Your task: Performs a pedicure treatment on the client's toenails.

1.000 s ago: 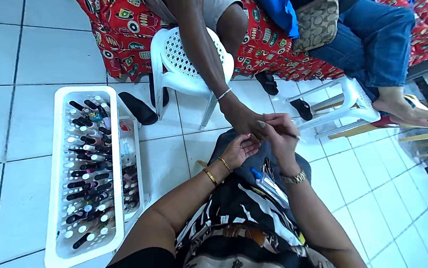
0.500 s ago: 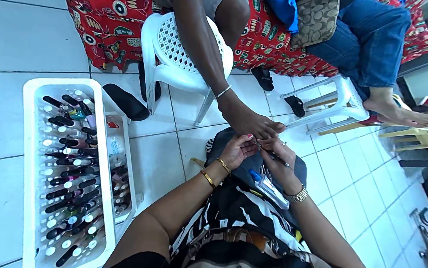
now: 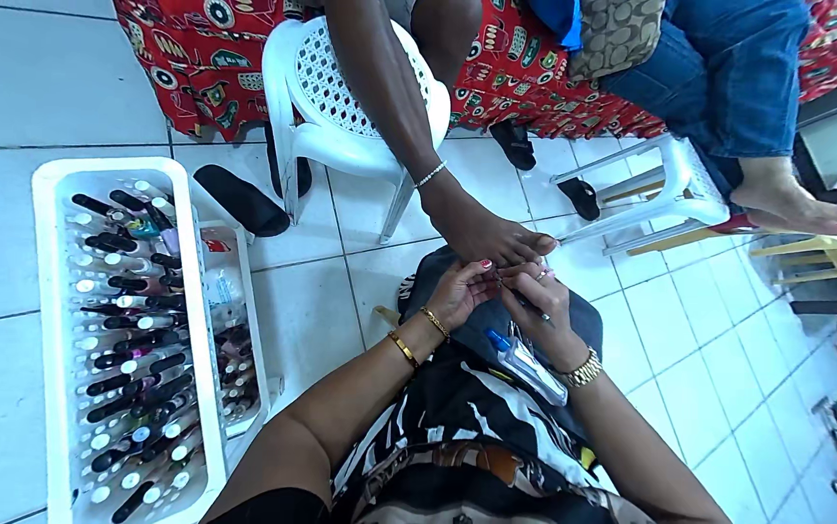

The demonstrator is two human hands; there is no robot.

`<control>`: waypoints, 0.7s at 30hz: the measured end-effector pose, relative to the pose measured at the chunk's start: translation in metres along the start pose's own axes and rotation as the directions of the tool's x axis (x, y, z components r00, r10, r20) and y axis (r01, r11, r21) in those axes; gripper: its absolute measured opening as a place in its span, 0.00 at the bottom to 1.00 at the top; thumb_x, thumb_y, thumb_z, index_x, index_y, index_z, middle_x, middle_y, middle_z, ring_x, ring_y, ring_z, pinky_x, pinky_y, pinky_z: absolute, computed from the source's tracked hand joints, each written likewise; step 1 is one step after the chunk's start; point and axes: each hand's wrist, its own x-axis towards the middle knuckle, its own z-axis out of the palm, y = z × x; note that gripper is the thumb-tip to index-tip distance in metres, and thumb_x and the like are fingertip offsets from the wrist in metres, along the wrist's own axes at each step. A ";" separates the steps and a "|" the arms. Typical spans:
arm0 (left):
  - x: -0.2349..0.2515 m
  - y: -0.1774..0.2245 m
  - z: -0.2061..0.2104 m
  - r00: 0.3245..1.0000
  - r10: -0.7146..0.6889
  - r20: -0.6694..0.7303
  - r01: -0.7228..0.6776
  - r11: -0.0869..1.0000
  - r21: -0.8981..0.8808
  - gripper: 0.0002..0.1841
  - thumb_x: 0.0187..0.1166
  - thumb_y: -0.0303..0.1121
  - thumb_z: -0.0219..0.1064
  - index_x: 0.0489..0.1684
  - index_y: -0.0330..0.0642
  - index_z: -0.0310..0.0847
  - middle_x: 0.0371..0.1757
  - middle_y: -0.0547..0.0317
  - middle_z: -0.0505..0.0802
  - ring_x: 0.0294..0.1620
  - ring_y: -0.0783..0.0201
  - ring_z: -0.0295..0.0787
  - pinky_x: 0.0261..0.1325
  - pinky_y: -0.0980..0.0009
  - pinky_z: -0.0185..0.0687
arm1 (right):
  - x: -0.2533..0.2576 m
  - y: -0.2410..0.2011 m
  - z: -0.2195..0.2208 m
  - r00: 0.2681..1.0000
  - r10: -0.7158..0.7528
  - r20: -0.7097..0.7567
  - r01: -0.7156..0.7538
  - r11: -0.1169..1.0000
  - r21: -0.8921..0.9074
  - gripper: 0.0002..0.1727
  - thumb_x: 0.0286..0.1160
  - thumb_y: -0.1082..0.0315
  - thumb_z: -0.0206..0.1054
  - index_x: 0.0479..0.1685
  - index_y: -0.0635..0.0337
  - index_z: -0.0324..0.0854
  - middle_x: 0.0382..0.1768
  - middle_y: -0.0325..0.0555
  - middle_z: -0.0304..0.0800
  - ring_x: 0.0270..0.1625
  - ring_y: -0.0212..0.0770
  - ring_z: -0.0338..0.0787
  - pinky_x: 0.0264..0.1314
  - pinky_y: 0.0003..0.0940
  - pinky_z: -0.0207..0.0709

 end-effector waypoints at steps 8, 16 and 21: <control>0.000 0.001 0.000 1.000 0.011 -0.004 -0.011 1.000 0.008 0.07 0.88 0.29 0.58 0.58 0.43 0.71 0.38 0.57 0.89 0.37 0.63 0.91 0.49 0.67 0.90 | 0.000 0.006 -0.005 0.999 0.037 0.012 -0.038 0.995 0.089 0.07 0.67 0.74 0.68 0.24 0.67 0.85 0.38 0.55 0.92 0.44 0.38 0.92 0.48 0.25 0.83; 0.001 -0.001 -0.001 1.000 0.022 0.000 -0.022 1.000 0.020 0.07 0.87 0.28 0.58 0.57 0.44 0.71 0.37 0.57 0.89 0.36 0.63 0.91 0.48 0.67 0.90 | -0.001 0.007 -0.009 0.997 0.064 0.035 -0.067 0.992 0.111 0.07 0.66 0.74 0.67 0.24 0.65 0.85 0.38 0.53 0.93 0.44 0.36 0.92 0.48 0.25 0.84; 0.001 -0.002 0.000 1.000 0.023 -0.004 -0.023 0.999 0.030 0.06 0.86 0.28 0.59 0.55 0.46 0.71 0.36 0.59 0.88 0.35 0.64 0.90 0.47 0.68 0.89 | -0.005 0.007 -0.004 1.000 0.018 0.007 -0.019 0.998 0.067 0.07 0.67 0.73 0.68 0.23 0.65 0.84 0.37 0.54 0.92 0.45 0.40 0.92 0.48 0.26 0.82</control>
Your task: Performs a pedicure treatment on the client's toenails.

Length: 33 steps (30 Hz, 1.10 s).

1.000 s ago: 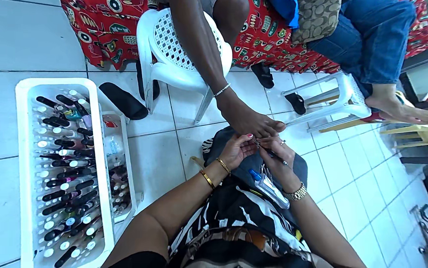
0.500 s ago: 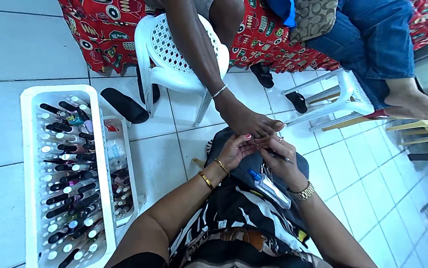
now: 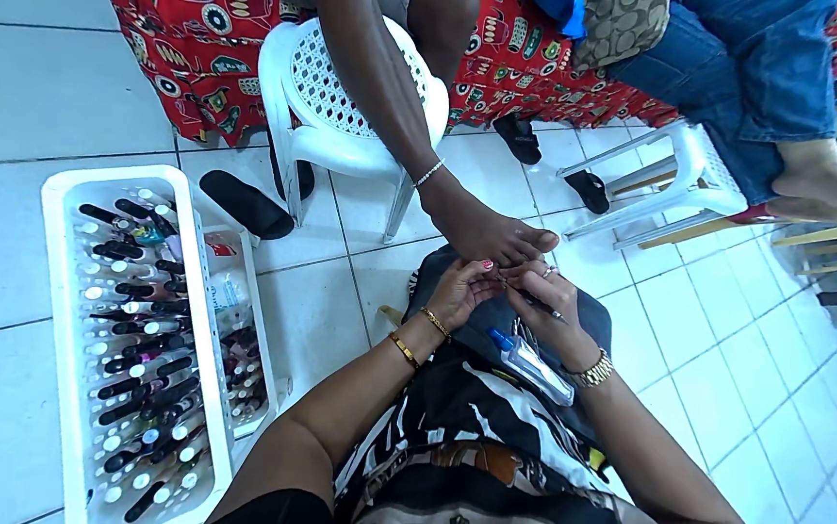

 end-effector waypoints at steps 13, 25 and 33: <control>-0.002 0.003 0.001 1.000 -0.006 -0.007 0.006 1.000 0.003 0.07 0.86 0.27 0.58 0.56 0.46 0.71 0.35 0.60 0.87 0.33 0.65 0.89 0.46 0.69 0.89 | 0.000 -0.005 -0.004 0.995 0.095 0.024 -0.097 0.990 0.098 0.07 0.66 0.73 0.68 0.23 0.66 0.83 0.40 0.54 0.94 0.48 0.37 0.93 0.52 0.25 0.85; -0.002 0.002 0.001 1.000 -0.006 -0.014 0.006 1.000 -0.007 0.07 0.86 0.27 0.57 0.56 0.47 0.71 0.36 0.60 0.87 0.34 0.65 0.89 0.46 0.69 0.89 | 0.001 0.000 0.002 0.997 0.075 -0.032 -0.071 0.992 0.108 0.07 0.65 0.74 0.69 0.24 0.67 0.84 0.37 0.54 0.92 0.46 0.38 0.93 0.51 0.26 0.84; -0.003 0.003 0.002 1.000 -0.001 -0.013 0.001 1.000 -0.004 0.07 0.86 0.27 0.56 0.55 0.47 0.71 0.36 0.60 0.87 0.33 0.66 0.89 0.44 0.70 0.89 | -0.001 -0.003 0.001 0.995 0.097 -0.033 -0.091 0.983 0.159 0.07 0.66 0.74 0.70 0.22 0.67 0.84 0.38 0.53 0.93 0.48 0.36 0.93 0.54 0.25 0.85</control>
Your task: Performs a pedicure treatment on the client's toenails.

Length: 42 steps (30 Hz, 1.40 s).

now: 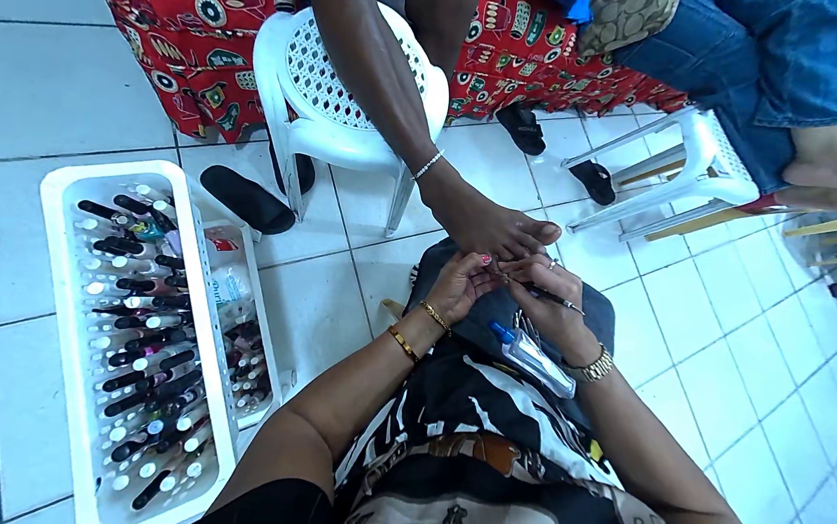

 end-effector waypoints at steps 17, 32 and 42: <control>0.000 -0.001 -0.003 1.000 0.005 0.024 -0.006 1.000 0.023 0.05 0.86 0.29 0.55 0.51 0.47 0.73 0.37 0.60 0.89 0.35 0.66 0.90 0.46 0.70 0.89 | -0.011 -0.003 0.006 0.994 0.081 -0.072 -0.073 0.991 0.110 0.05 0.66 0.75 0.70 0.27 0.67 0.84 0.41 0.50 0.94 0.52 0.35 0.93 0.59 0.27 0.86; 0.000 -0.002 -0.003 1.000 -0.001 0.005 0.001 1.000 0.020 0.05 0.85 0.29 0.58 0.52 0.48 0.73 0.35 0.61 0.88 0.33 0.67 0.89 0.44 0.71 0.89 | -0.010 0.003 0.016 0.991 0.017 -0.135 -0.018 1.000 -0.006 0.05 0.65 0.76 0.70 0.24 0.69 0.83 0.38 0.55 0.92 0.49 0.38 0.93 0.55 0.27 0.85; -0.004 -0.004 -0.005 0.999 0.021 0.025 -0.023 0.995 0.092 0.05 0.85 0.32 0.59 0.52 0.51 0.74 0.35 0.66 0.88 0.33 0.71 0.89 0.43 0.74 0.88 | -0.010 0.001 0.013 0.995 0.017 -0.103 -0.019 1.000 -0.019 0.05 0.64 0.77 0.69 0.24 0.69 0.83 0.38 0.56 0.92 0.47 0.40 0.93 0.53 0.28 0.85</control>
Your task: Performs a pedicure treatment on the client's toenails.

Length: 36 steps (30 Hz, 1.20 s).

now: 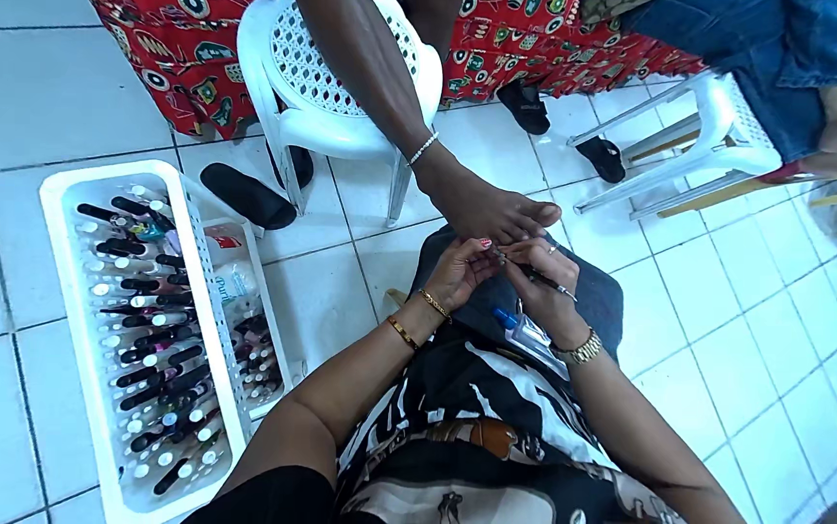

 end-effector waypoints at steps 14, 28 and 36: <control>0.001 0.000 -0.002 1.000 -0.001 0.018 0.001 1.000 -0.008 0.06 0.85 0.32 0.60 0.54 0.52 0.73 0.35 0.64 0.88 0.34 0.69 0.89 0.45 0.72 0.89 | 0.000 -0.002 -0.008 0.997 -0.033 0.065 0.034 0.999 -0.014 0.07 0.65 0.77 0.68 0.22 0.68 0.82 0.39 0.57 0.91 0.48 0.40 0.92 0.53 0.26 0.85; 0.006 0.004 0.003 0.999 -0.030 -0.026 0.027 0.996 -0.081 0.05 0.87 0.27 0.57 0.54 0.47 0.72 0.33 0.61 0.88 0.32 0.66 0.90 0.44 0.71 0.89 | 0.007 -0.004 -0.009 0.994 -0.072 0.077 0.076 0.995 -0.058 0.08 0.67 0.74 0.68 0.21 0.66 0.83 0.39 0.54 0.93 0.47 0.38 0.93 0.51 0.24 0.84; 0.006 0.003 0.001 1.000 -0.026 -0.010 0.025 0.996 -0.086 0.08 0.86 0.27 0.59 0.58 0.47 0.71 0.35 0.58 0.90 0.34 0.64 0.92 0.45 0.69 0.90 | 0.007 -0.007 -0.012 0.985 -0.114 0.129 0.124 0.989 -0.077 0.09 0.69 0.75 0.65 0.21 0.65 0.82 0.39 0.56 0.93 0.46 0.39 0.93 0.48 0.26 0.84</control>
